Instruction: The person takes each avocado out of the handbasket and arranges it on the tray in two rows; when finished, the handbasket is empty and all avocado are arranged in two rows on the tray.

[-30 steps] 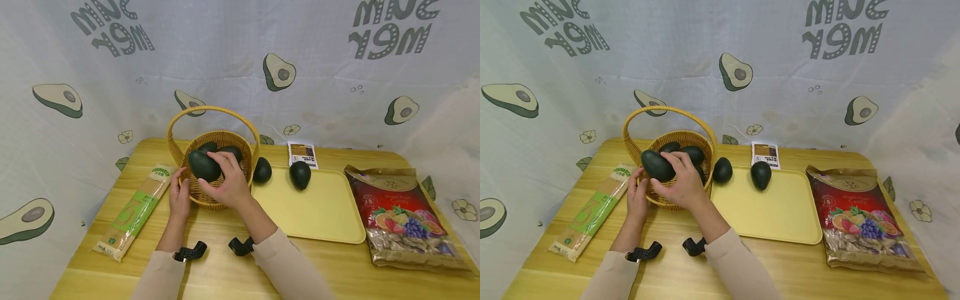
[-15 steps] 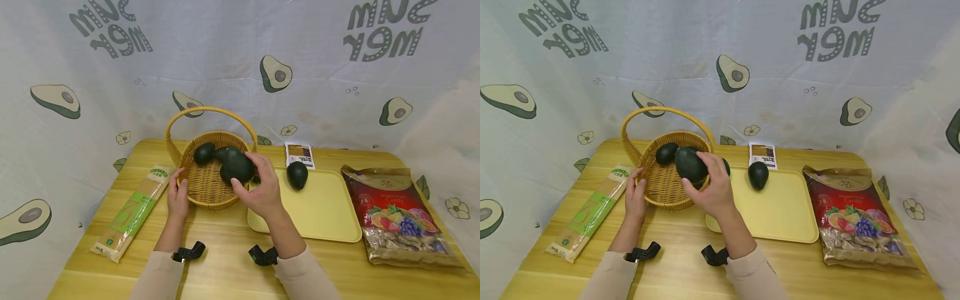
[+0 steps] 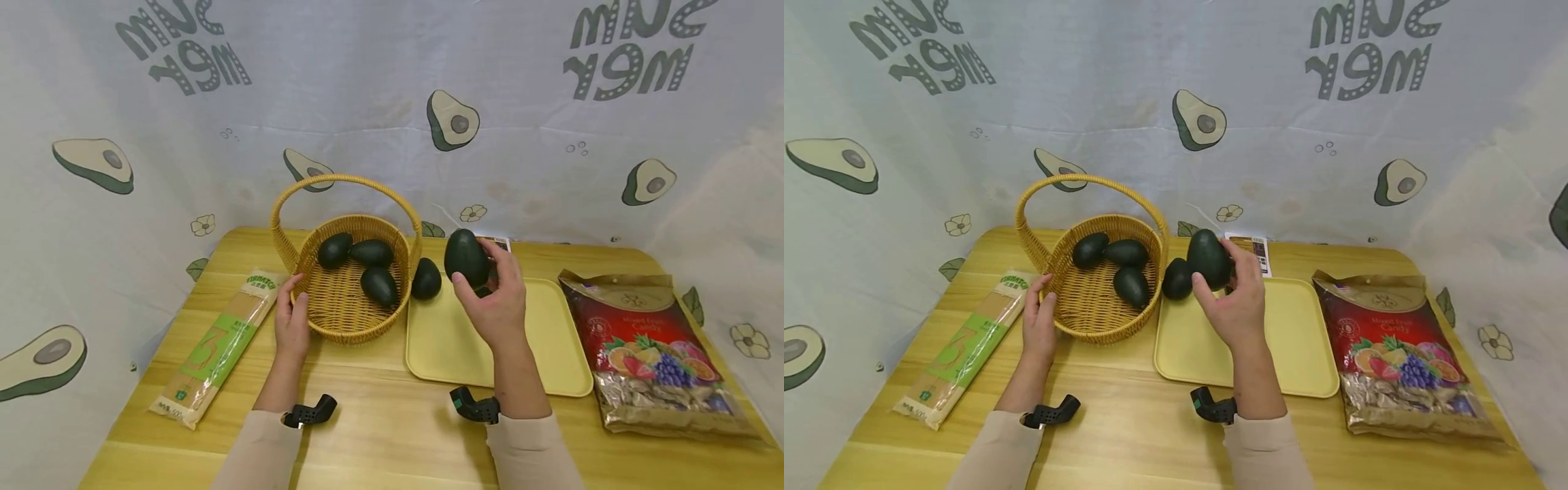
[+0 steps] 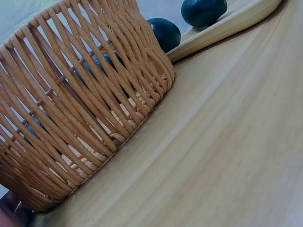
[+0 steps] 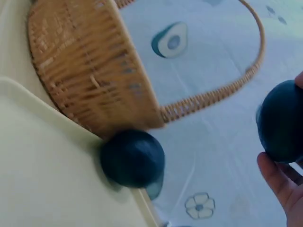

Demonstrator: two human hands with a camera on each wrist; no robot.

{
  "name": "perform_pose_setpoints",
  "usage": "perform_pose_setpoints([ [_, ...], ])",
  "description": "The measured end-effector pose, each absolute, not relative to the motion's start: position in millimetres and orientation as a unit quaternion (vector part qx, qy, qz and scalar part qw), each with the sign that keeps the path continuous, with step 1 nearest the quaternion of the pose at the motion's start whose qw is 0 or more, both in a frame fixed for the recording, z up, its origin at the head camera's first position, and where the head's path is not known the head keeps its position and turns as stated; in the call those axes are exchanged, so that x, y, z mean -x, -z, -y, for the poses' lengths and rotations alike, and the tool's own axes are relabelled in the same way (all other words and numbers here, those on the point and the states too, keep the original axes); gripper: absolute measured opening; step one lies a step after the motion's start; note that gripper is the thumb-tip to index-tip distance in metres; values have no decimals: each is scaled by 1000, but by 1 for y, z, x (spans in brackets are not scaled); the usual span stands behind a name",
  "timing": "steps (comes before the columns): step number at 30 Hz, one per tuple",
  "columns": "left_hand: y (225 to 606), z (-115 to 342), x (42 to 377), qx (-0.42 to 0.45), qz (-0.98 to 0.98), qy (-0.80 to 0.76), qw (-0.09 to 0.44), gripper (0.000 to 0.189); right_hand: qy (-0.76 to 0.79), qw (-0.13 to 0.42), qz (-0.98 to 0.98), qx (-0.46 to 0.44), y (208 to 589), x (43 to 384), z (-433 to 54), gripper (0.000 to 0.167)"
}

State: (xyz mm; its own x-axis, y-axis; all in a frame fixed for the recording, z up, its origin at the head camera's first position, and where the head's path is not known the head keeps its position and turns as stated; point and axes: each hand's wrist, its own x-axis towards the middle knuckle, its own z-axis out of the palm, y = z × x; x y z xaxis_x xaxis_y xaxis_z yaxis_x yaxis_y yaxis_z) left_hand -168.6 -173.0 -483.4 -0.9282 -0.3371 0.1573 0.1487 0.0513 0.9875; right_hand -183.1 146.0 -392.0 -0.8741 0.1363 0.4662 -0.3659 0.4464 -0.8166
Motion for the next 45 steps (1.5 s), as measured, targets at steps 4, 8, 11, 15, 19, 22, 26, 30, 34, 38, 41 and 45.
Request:
perform_pose_setpoints([
  [4, 483, 173, 169, -63, 704, 685, 177, 42, -515, 226, 827, -20, 393, 186, -164, 63],
  [8, 483, 172, 169, -64, 708, 681, 178, 42, -500, 187, 846, 16, 397, 189, -178, 62],
  [11, 482, 172, 168, -64, 708, 680, 180, 42, -488, 162, 857, 39, 400, 190, -187, 62],
  [15, 482, 172, 169, -69, 706, 681, 179, 41, -483, 139, 862, 70, 401, 190, -198, 64],
  [19, 483, 172, 169, -77, 704, 684, 174, 41, -483, 118, 863, 90, 403, 191, -207, 67],
  [22, 483, 172, 169, -78, 702, 688, 169, 42, -478, 119, 864, 101, 405, 193, -213, 69],
  [26, 482, 171, 169, -76, 698, 692, 169, 42, -464, 129, 867, 129, 408, 194, -223, 69],
  [30, 482, 171, 169, -73, 699, 690, 170, 42, -447, 127, 870, 164, 413, 194, -237, 71],
  [34, 482, 171, 169, -74, 702, 687, 171, 42, -432, 138, 871, 191, 422, 195, -249, 71],
  [38, 482, 171, 169, -77, 703, 685, 176, 41, -419, 146, 874, 200, 431, 197, -258, 71],
  [41, 482, 171, 170, -80, 703, 685, 175, 41, -406, 147, 880, 198, 437, 198, -262, 71],
  [45, 482, 171, 169, -80, 702, 686, 173, 42, -378, 141, 893, 199, 444, 199, -265, 71],
])
